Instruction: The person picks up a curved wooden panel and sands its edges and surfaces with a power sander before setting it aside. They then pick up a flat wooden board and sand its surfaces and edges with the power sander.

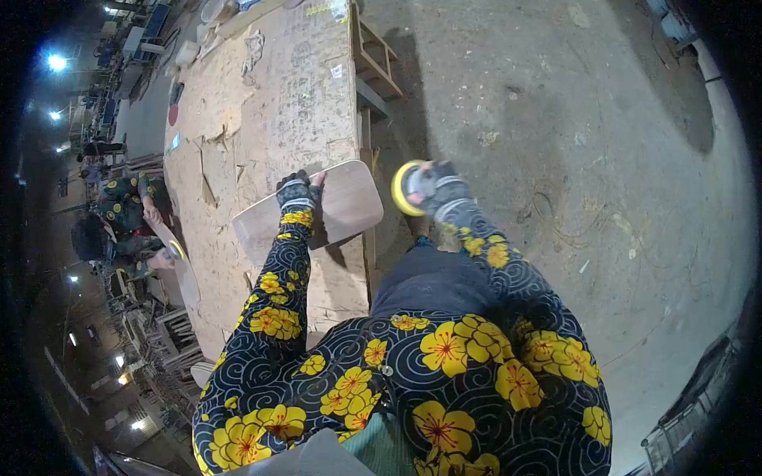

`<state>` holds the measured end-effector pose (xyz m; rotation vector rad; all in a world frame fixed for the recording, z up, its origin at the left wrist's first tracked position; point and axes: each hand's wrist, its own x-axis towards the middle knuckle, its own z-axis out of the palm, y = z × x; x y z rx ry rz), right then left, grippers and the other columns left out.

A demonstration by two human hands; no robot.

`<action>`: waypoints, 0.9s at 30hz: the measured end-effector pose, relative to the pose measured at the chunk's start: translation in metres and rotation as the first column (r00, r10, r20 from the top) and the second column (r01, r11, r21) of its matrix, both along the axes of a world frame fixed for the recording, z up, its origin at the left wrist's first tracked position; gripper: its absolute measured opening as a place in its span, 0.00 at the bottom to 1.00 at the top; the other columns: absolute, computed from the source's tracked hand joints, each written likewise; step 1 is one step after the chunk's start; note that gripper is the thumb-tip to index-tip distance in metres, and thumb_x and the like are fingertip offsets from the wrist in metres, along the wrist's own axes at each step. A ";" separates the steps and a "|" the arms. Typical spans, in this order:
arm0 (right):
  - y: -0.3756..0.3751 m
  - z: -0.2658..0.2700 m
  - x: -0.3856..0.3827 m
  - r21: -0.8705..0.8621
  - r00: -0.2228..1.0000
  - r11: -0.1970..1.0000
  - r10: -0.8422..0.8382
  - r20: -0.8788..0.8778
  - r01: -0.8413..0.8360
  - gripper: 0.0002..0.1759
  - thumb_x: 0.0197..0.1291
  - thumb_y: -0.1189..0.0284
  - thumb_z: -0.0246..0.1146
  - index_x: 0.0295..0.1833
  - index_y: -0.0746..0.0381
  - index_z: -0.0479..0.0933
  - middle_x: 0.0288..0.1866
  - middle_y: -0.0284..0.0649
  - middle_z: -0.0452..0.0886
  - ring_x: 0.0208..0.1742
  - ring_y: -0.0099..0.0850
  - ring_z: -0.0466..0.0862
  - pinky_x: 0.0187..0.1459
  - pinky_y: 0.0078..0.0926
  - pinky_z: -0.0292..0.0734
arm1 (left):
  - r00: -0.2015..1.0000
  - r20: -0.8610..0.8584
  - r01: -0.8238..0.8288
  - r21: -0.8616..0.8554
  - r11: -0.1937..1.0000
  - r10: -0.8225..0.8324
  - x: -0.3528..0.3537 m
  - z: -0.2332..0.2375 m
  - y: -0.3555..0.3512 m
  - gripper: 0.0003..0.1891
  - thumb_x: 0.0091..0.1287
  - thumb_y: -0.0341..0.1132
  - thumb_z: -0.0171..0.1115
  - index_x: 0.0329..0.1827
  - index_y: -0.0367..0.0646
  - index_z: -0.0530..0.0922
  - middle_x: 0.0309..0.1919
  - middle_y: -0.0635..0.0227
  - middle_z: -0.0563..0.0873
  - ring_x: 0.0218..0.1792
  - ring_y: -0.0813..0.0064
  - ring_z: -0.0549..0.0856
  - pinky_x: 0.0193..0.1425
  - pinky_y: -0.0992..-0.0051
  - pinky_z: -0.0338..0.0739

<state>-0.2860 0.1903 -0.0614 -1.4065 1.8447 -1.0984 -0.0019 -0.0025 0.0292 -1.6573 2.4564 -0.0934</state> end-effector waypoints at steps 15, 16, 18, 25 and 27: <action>-0.046 -0.012 0.100 0.128 0.963 0.960 0.259 -0.073 -0.248 0.32 0.46 0.59 0.75 0.56 0.56 0.72 0.54 0.51 0.73 0.56 0.53 0.76 0.56 0.49 0.75 | 0.998 -0.058 0.031 -0.060 0.998 -0.034 0.007 -0.027 -0.014 0.23 0.66 0.56 0.58 0.41 0.43 0.82 0.42 0.56 0.85 0.47 0.53 0.82 0.58 0.53 0.69; -0.048 -0.015 0.100 0.037 0.968 0.978 0.209 -0.142 -0.206 0.32 0.45 0.59 0.75 0.55 0.57 0.73 0.53 0.51 0.74 0.55 0.53 0.76 0.56 0.48 0.75 | 0.999 -0.045 0.001 -0.044 0.999 -0.003 0.004 -0.030 -0.017 0.22 0.66 0.56 0.58 0.41 0.43 0.82 0.41 0.56 0.85 0.47 0.54 0.82 0.58 0.53 0.69; -0.049 -0.023 0.102 -0.062 0.979 0.991 0.103 -0.174 -0.115 0.31 0.45 0.60 0.75 0.54 0.57 0.74 0.51 0.50 0.76 0.54 0.52 0.76 0.56 0.47 0.76 | 0.999 -0.050 0.008 -0.060 0.998 -0.011 0.003 -0.032 -0.020 0.22 0.66 0.55 0.58 0.40 0.43 0.82 0.41 0.57 0.85 0.46 0.54 0.82 0.57 0.53 0.69; -0.070 -0.020 0.078 0.233 0.962 0.966 0.164 -0.216 -0.113 0.25 0.52 0.54 0.68 0.50 0.58 0.78 0.51 0.52 0.79 0.53 0.49 0.79 0.57 0.44 0.75 | 0.997 -0.060 0.029 -0.119 0.992 -0.037 0.010 -0.040 -0.020 0.21 0.67 0.55 0.57 0.38 0.45 0.82 0.36 0.58 0.84 0.43 0.54 0.82 0.55 0.53 0.70; -0.060 -0.039 0.096 0.203 0.894 0.955 0.277 -0.353 -0.216 0.23 0.54 0.54 0.67 0.50 0.57 0.79 0.52 0.51 0.79 0.54 0.48 0.79 0.58 0.46 0.73 | 0.998 -0.050 0.037 -0.123 0.992 -0.043 0.012 -0.041 -0.020 0.21 0.67 0.55 0.57 0.37 0.45 0.82 0.35 0.58 0.84 0.42 0.54 0.82 0.54 0.53 0.70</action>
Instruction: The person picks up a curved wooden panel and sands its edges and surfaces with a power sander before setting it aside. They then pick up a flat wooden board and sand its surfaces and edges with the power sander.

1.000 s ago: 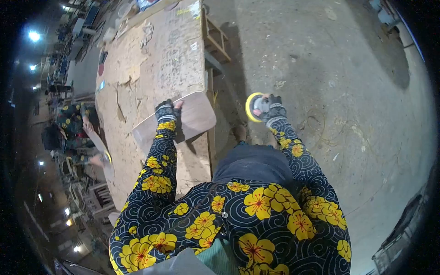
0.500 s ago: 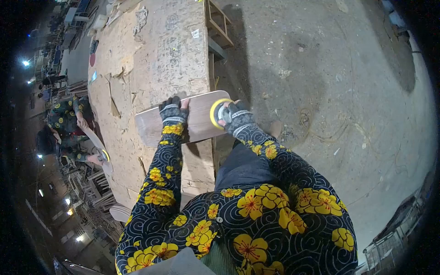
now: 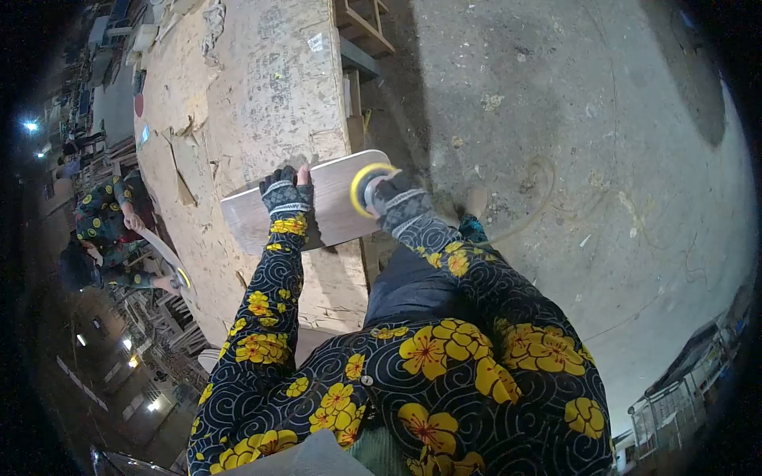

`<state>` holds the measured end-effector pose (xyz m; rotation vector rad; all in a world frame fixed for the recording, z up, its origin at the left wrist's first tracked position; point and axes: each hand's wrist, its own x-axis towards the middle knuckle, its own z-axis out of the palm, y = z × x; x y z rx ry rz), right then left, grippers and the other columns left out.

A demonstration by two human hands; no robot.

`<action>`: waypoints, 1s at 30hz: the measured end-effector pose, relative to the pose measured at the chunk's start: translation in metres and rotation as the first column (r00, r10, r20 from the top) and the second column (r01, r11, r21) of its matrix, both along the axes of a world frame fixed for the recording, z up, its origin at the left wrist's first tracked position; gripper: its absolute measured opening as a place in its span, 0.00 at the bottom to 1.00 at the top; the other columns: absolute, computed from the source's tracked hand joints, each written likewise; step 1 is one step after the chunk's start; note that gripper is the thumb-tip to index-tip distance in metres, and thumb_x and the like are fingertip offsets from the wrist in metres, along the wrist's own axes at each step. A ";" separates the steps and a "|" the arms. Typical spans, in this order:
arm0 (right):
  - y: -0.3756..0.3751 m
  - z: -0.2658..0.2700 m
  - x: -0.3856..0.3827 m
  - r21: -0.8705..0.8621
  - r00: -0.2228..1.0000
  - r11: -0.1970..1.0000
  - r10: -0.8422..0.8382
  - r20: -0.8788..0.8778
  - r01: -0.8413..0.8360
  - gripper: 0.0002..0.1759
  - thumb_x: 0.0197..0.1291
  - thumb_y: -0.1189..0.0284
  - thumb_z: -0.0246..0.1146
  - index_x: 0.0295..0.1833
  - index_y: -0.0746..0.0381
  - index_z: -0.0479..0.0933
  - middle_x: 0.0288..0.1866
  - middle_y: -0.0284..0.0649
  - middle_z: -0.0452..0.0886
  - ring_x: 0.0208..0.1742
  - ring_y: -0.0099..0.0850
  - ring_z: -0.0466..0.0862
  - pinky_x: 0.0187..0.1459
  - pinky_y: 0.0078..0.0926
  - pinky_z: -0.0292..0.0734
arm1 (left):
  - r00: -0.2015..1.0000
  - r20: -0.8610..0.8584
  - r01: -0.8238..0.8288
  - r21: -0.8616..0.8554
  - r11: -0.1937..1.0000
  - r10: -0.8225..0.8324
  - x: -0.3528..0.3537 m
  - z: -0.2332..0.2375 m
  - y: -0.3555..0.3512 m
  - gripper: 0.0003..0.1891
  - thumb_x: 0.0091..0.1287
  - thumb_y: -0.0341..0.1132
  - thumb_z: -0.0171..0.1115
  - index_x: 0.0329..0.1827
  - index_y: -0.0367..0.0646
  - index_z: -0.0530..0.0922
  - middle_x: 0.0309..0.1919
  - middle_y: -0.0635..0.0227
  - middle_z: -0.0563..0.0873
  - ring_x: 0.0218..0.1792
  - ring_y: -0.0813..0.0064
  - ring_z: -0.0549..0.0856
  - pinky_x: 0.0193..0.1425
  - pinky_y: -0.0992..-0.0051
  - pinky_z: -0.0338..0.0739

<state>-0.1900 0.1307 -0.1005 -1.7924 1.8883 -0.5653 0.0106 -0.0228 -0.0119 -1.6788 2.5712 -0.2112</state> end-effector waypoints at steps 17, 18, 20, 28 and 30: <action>-0.046 0.019 -0.033 0.128 0.924 0.948 -0.313 0.222 0.290 0.36 0.53 0.51 0.70 0.62 0.61 0.72 0.55 0.55 0.75 0.53 0.51 0.79 0.52 0.43 0.79 | 0.999 -0.021 0.038 -0.062 0.997 -0.040 0.004 0.000 0.003 0.19 0.68 0.52 0.56 0.35 0.45 0.82 0.34 0.56 0.85 0.40 0.53 0.82 0.51 0.53 0.71; -0.050 0.019 -0.036 0.103 0.906 0.934 -0.358 0.224 0.343 0.34 0.54 0.51 0.69 0.61 0.61 0.73 0.51 0.56 0.78 0.50 0.51 0.82 0.50 0.43 0.80 | 0.999 -0.015 0.035 -0.061 0.998 -0.036 0.004 0.001 0.005 0.18 0.68 0.52 0.55 0.36 0.45 0.82 0.35 0.55 0.85 0.42 0.52 0.82 0.53 0.53 0.70; -0.058 0.020 -0.051 0.057 0.876 0.901 -0.431 0.218 0.429 0.30 0.56 0.53 0.67 0.58 0.62 0.76 0.44 0.56 0.81 0.44 0.50 0.84 0.45 0.42 0.80 | 1.000 0.004 0.030 -0.056 0.998 -0.030 0.003 0.002 0.003 0.23 0.70 0.54 0.51 0.33 0.43 0.82 0.33 0.55 0.85 0.41 0.52 0.83 0.51 0.57 0.72; -0.010 0.107 -0.039 -0.310 0.925 0.880 -0.379 -0.003 0.359 0.13 0.59 0.64 0.57 0.39 0.64 0.78 0.24 0.47 0.77 0.22 0.38 0.78 0.22 0.39 0.71 | 0.951 0.091 -0.309 0.329 0.892 0.296 -0.017 0.044 0.012 0.30 0.72 0.58 0.45 0.50 0.38 0.83 0.52 0.47 0.84 0.55 0.50 0.81 0.57 0.56 0.74; -0.007 0.095 -0.017 -0.440 0.824 0.853 -0.450 -0.343 0.283 0.12 0.60 0.67 0.55 0.35 0.64 0.78 0.19 0.45 0.75 0.17 0.35 0.77 0.16 0.38 0.69 | 0.981 0.057 -0.195 0.195 0.961 0.187 0.011 0.022 0.011 0.35 0.72 0.62 0.45 0.53 0.35 0.81 0.56 0.45 0.82 0.58 0.46 0.78 0.63 0.54 0.70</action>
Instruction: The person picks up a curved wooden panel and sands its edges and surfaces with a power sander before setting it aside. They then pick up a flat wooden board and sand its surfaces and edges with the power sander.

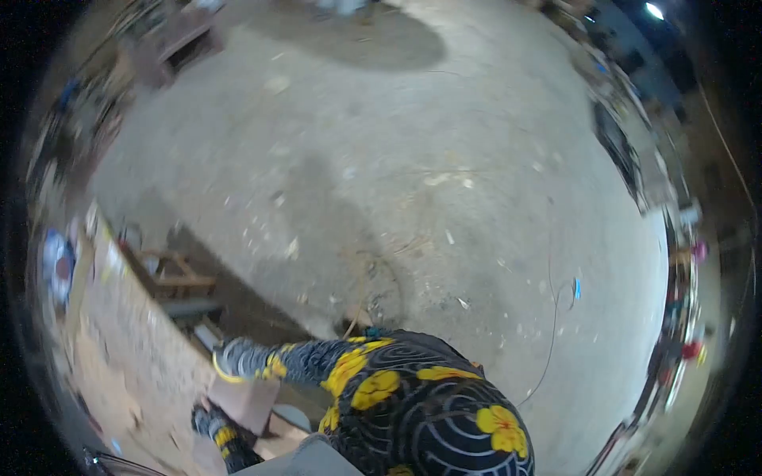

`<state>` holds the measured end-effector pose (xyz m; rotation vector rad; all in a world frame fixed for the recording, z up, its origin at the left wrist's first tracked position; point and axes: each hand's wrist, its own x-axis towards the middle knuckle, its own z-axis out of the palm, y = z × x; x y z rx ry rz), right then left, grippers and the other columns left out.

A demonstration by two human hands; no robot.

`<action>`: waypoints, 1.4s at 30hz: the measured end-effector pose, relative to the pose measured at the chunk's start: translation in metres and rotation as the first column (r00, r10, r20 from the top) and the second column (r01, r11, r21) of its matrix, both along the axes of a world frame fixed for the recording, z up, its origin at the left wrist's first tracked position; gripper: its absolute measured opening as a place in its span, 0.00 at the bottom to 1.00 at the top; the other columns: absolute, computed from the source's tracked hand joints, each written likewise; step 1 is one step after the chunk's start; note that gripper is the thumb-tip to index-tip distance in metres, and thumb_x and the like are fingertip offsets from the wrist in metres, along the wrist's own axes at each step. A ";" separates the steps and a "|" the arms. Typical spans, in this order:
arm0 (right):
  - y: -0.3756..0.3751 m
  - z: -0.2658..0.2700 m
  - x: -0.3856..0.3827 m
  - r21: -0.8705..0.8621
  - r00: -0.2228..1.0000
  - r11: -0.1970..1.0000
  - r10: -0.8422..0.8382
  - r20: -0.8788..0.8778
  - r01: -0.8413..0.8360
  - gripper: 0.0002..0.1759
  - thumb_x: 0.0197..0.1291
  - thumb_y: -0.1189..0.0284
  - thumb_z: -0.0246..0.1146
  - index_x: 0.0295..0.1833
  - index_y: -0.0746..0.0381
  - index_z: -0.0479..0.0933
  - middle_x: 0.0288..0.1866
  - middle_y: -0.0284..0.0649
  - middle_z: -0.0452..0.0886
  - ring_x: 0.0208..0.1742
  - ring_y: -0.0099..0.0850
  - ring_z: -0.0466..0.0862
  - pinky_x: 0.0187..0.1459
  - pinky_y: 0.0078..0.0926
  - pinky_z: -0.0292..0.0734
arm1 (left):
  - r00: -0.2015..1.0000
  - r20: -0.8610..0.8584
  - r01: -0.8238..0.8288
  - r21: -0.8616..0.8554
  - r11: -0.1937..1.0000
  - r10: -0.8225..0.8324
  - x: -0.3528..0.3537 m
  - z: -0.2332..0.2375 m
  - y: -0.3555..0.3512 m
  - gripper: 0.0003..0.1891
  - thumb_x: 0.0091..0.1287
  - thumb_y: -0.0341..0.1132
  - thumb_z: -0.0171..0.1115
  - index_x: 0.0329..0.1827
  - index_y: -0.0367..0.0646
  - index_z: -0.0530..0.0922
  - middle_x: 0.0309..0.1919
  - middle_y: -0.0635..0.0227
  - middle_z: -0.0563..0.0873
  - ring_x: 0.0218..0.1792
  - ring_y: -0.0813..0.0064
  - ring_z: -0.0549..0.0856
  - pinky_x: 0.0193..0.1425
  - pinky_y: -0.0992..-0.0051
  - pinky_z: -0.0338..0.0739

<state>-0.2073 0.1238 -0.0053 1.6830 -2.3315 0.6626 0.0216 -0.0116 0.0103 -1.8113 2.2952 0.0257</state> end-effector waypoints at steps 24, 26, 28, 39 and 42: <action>0.025 -0.111 0.049 -0.008 0.858 0.971 0.214 0.468 -0.238 0.15 0.66 0.69 0.52 0.51 0.65 0.77 0.36 0.48 0.82 0.24 0.40 0.82 0.23 0.38 0.79 | 0.973 0.101 0.220 -0.136 0.966 -0.207 -0.007 -0.028 -0.006 0.37 0.71 0.64 0.44 0.59 0.35 0.78 0.59 0.44 0.80 0.59 0.43 0.77 0.65 0.51 0.68; 0.026 -0.102 0.042 0.026 0.869 0.974 0.186 0.459 -0.223 0.15 0.66 0.69 0.52 0.51 0.65 0.76 0.37 0.48 0.82 0.25 0.39 0.83 0.23 0.37 0.79 | 0.976 0.098 0.209 -0.141 0.968 -0.197 -0.004 -0.029 -0.007 0.37 0.71 0.64 0.44 0.59 0.35 0.78 0.59 0.44 0.80 0.59 0.43 0.77 0.65 0.51 0.68; 0.036 -0.080 0.034 0.137 0.865 0.966 0.126 0.486 -0.218 0.15 0.66 0.69 0.53 0.53 0.64 0.77 0.41 0.45 0.82 0.35 0.39 0.85 0.33 0.37 0.82 | 0.976 0.095 0.208 -0.148 0.967 -0.196 -0.002 -0.031 -0.007 0.37 0.71 0.64 0.44 0.59 0.35 0.78 0.59 0.44 0.80 0.59 0.43 0.77 0.65 0.51 0.68; 0.037 -0.102 0.050 0.052 0.921 0.954 0.269 0.282 -0.295 0.13 0.61 0.67 0.56 0.46 0.63 0.77 0.42 0.43 0.80 0.41 0.38 0.81 0.46 0.38 0.78 | 0.974 0.112 0.214 -0.162 0.963 -0.198 0.005 -0.035 -0.008 0.37 0.71 0.64 0.44 0.58 0.35 0.78 0.58 0.44 0.80 0.59 0.43 0.77 0.65 0.51 0.68; 0.035 -0.109 0.058 -0.062 0.929 0.958 0.286 0.234 -0.280 0.13 0.60 0.66 0.56 0.44 0.63 0.77 0.39 0.44 0.80 0.38 0.39 0.81 0.44 0.38 0.78 | 0.968 0.117 0.243 -0.193 0.951 -0.224 0.013 -0.039 -0.015 0.37 0.71 0.64 0.44 0.58 0.35 0.78 0.58 0.44 0.80 0.59 0.43 0.77 0.65 0.51 0.68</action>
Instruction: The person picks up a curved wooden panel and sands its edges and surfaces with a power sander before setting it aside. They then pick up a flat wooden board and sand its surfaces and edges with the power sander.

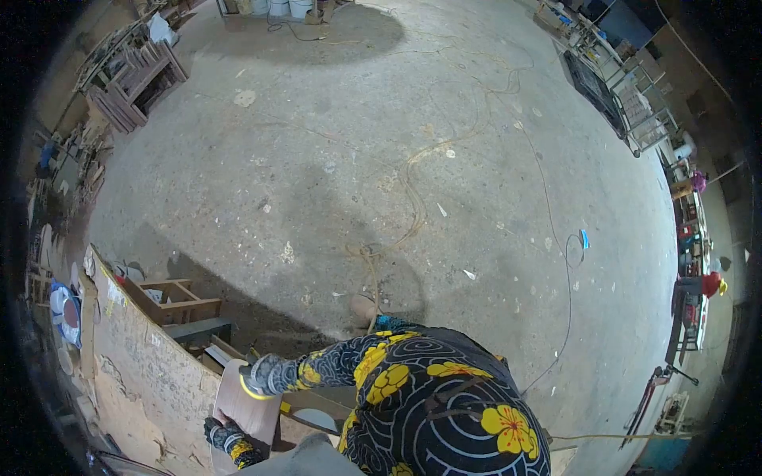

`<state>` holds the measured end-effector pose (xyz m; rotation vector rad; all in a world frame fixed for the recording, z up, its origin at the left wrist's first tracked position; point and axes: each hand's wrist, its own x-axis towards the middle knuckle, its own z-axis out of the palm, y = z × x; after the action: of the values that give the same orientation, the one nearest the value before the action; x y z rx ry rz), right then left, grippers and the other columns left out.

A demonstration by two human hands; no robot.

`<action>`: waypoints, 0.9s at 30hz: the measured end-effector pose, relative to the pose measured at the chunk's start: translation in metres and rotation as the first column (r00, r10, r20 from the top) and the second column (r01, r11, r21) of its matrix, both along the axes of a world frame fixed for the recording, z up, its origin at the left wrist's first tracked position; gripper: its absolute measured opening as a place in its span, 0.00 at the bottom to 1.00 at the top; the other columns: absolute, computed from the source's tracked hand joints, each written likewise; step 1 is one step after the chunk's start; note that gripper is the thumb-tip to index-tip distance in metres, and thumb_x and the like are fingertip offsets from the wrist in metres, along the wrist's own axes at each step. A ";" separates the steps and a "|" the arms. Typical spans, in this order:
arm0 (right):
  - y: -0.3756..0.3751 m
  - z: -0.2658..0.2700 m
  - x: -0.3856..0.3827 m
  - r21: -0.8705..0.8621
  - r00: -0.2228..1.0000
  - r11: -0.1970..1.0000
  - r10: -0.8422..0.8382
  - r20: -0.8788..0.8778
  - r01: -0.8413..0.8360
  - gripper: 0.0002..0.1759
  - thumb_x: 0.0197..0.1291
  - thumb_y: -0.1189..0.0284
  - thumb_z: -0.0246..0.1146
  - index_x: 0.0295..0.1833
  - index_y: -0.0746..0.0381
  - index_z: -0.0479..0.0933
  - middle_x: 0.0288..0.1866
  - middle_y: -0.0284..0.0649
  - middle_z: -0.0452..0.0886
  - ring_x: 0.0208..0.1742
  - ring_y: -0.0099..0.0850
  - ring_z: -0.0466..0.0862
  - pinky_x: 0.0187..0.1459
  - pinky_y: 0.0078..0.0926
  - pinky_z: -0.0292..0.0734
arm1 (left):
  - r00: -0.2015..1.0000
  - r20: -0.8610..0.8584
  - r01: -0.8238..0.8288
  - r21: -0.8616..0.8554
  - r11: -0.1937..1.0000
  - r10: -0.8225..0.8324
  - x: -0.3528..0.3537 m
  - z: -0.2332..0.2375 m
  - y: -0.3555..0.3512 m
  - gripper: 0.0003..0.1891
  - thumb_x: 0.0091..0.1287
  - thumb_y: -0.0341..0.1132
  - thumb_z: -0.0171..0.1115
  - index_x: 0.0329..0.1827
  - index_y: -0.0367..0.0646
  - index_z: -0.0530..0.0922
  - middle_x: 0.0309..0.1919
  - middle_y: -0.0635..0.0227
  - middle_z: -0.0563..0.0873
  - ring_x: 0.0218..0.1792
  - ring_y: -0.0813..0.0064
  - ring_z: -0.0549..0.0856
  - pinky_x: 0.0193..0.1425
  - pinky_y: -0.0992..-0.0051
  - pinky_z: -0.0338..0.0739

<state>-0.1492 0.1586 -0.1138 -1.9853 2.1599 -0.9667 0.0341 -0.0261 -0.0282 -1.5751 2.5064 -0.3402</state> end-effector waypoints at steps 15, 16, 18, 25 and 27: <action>-0.008 0.029 -0.008 0.650 0.991 0.758 -0.047 0.125 -0.046 0.36 0.60 0.51 0.63 0.66 0.64 0.68 0.63 0.54 0.74 0.59 0.51 0.77 0.61 0.46 0.73 | 0.960 -0.203 0.169 -0.118 0.978 -0.191 0.015 0.002 -0.003 0.25 0.63 0.59 0.58 0.38 0.41 0.81 0.39 0.51 0.84 0.43 0.48 0.82 0.50 0.53 0.73; -0.008 0.026 -0.012 0.610 0.966 0.792 -0.132 0.221 -0.031 0.38 0.57 0.51 0.65 0.65 0.64 0.68 0.62 0.54 0.73 0.60 0.51 0.77 0.60 0.47 0.73 | 0.964 -0.201 0.160 -0.095 0.982 -0.177 0.016 0.006 0.000 0.25 0.62 0.59 0.61 0.42 0.43 0.80 0.38 0.55 0.83 0.44 0.53 0.80 0.54 0.54 0.71; -0.005 0.036 -0.040 0.544 0.862 0.838 -0.312 0.400 0.051 0.41 0.51 0.51 0.70 0.65 0.63 0.67 0.61 0.55 0.71 0.60 0.52 0.76 0.57 0.48 0.74 | 0.960 -0.217 0.162 -0.094 0.982 -0.179 0.011 0.013 0.003 0.25 0.60 0.58 0.63 0.44 0.44 0.80 0.40 0.55 0.83 0.45 0.54 0.80 0.54 0.54 0.70; 0.003 0.028 -0.013 0.284 0.966 0.953 -0.166 0.199 0.105 0.39 0.46 0.50 0.73 0.62 0.56 0.70 0.57 0.53 0.74 0.58 0.53 0.75 0.58 0.50 0.74 | 0.962 -0.222 0.150 -0.049 0.987 -0.157 0.008 0.021 0.009 0.27 0.62 0.58 0.62 0.49 0.42 0.81 0.45 0.51 0.84 0.49 0.51 0.81 0.60 0.53 0.69; -0.026 0.007 -0.032 0.513 0.889 0.853 -0.303 0.343 0.093 0.41 0.45 0.48 0.73 0.62 0.55 0.69 0.60 0.52 0.73 0.62 0.52 0.74 0.61 0.48 0.73 | 0.974 -0.196 0.113 0.009 0.994 -0.109 0.009 0.019 0.007 0.27 0.62 0.58 0.61 0.47 0.42 0.81 0.45 0.52 0.84 0.49 0.52 0.81 0.60 0.54 0.69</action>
<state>-0.1810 0.1330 -0.1066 -1.2147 2.1161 -0.6839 0.0433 -0.0196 -0.0087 -1.5325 2.7433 -0.1803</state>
